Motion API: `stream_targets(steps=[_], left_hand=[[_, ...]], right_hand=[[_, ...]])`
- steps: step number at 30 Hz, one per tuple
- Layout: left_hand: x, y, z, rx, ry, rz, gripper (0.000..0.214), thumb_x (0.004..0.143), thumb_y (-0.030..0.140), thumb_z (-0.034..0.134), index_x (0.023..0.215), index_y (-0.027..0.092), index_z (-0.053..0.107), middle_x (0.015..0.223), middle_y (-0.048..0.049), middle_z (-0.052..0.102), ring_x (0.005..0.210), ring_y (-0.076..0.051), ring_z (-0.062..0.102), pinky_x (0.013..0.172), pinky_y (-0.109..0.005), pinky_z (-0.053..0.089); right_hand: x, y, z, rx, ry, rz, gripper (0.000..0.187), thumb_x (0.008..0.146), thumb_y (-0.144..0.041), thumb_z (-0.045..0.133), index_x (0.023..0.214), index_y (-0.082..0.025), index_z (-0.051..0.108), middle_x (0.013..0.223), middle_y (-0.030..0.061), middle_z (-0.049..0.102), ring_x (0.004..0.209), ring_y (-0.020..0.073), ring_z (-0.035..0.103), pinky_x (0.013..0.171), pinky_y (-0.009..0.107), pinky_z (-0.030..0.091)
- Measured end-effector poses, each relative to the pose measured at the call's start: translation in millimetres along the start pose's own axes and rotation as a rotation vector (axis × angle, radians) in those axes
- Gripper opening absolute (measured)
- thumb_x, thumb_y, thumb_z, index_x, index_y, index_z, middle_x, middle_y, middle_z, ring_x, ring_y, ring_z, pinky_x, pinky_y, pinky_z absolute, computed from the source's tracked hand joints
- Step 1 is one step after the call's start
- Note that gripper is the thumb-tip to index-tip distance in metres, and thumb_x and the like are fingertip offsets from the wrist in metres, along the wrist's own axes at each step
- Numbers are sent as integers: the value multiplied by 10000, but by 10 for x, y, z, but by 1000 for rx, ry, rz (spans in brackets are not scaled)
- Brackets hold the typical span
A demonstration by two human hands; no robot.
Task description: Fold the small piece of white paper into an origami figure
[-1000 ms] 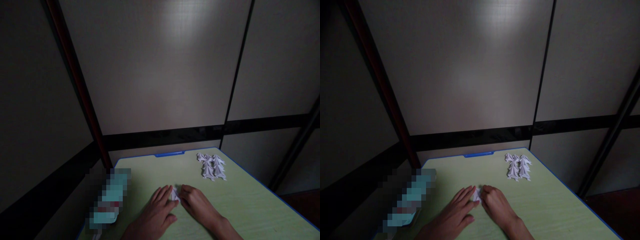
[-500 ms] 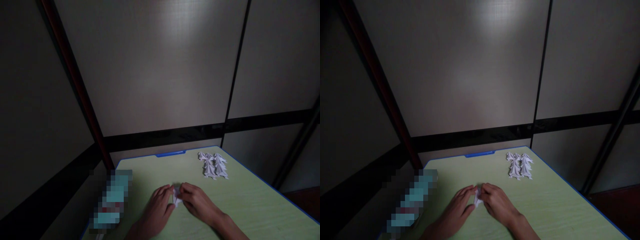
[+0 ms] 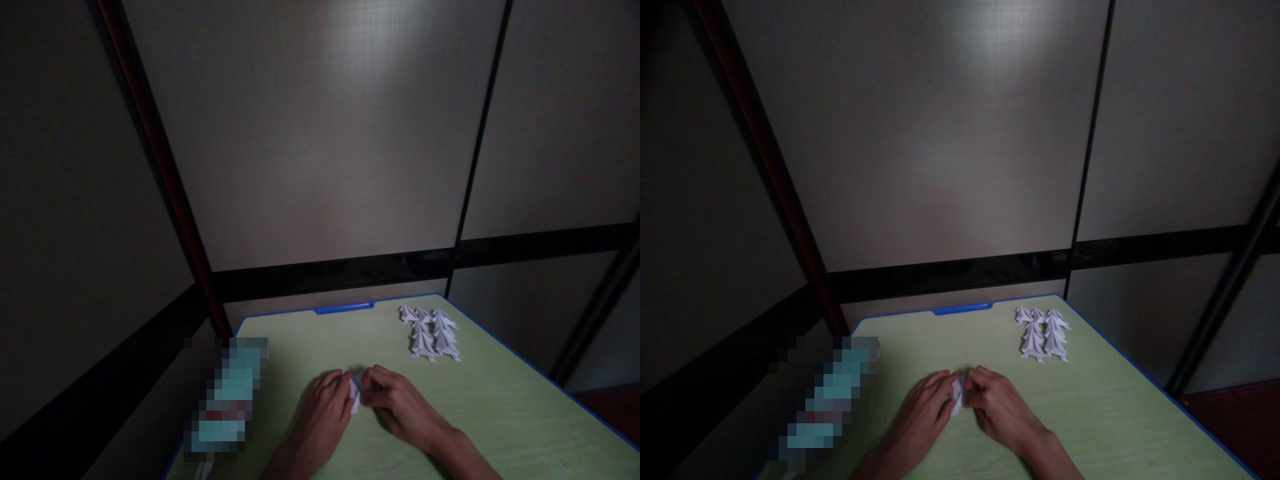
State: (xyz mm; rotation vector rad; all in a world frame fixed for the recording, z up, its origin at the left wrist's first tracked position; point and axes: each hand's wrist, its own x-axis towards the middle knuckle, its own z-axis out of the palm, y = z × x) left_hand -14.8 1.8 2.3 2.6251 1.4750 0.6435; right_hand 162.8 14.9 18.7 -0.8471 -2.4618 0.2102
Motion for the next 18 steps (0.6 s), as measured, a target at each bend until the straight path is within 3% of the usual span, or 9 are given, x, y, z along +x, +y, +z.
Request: stream_targets(steps=[6, 13, 18], left_hand=[[27, -29, 49, 36, 57, 9, 374, 796, 30, 361, 1110, 147, 527, 1075, -92, 611, 998, -194, 559, 883, -330, 451], [-15, -24, 5, -55, 33, -2, 432, 718, 89, 543, 1147, 135, 510, 1126, -114, 577, 1059, -238, 516, 934, -378, 417], [-24, -42, 11, -129, 9, -50, 421, 721, 68, 537, 1132, 159, 523, 1132, -105, 571, 1087, -230, 493, 956, -380, 393]], right_hand=[[7, -7, -11, 1, -5, 11, 317, 703, 8, 431, 750, -192, 672, 779, 43, 583, 770, 155, 517, 669, 243, 402], [4, 20, 11, 18, -2, 33, 285, 695, 2, 451, 695, -189, 663, 787, 38, 588, 780, 156, 518, 670, 249, 399], [3, 40, 12, 9, 18, 14, 288, 702, -1, 445, 716, -183, 668, 795, 45, 589, 773, 159, 519, 662, 252, 401]])
